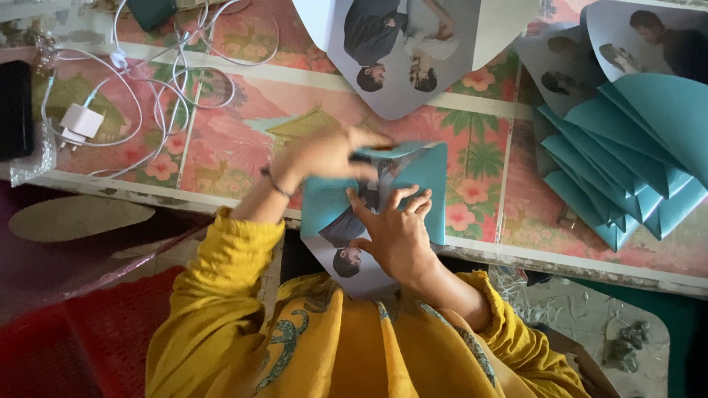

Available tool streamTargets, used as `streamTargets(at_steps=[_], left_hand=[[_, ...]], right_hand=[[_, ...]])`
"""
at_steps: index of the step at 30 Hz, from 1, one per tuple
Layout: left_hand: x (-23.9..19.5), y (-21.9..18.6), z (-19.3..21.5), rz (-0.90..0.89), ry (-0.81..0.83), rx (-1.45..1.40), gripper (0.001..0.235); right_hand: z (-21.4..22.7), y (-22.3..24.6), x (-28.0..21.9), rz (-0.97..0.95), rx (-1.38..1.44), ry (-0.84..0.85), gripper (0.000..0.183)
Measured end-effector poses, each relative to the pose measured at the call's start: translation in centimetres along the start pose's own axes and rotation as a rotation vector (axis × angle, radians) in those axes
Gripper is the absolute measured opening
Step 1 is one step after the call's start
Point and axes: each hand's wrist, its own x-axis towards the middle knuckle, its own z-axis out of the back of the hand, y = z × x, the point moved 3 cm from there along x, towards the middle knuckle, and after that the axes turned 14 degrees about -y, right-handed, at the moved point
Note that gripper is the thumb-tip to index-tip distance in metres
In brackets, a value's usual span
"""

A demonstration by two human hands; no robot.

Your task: The person inserts a printed photograph into a teal envelope, folds the flaps, and seals it with a gold sticker. They repeat this process for several cards and then use a green tool to press along the spine of a stack of white paper.

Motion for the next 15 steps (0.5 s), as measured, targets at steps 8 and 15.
streamTargets(at_steps=[8, 15], left_hand=[[-2.4, 5.7, -8.2, -0.353, -0.064, 0.459, 0.087], [-3.0, 5.9, -10.3, -0.349, -0.213, 0.543, 0.07]], right_hand=[[-2.2, -0.8, -0.8, 0.057, 0.017, 0.006, 0.085], [-11.4, -7.4, -0.3, -0.016, 0.067, -0.208, 0.049]])
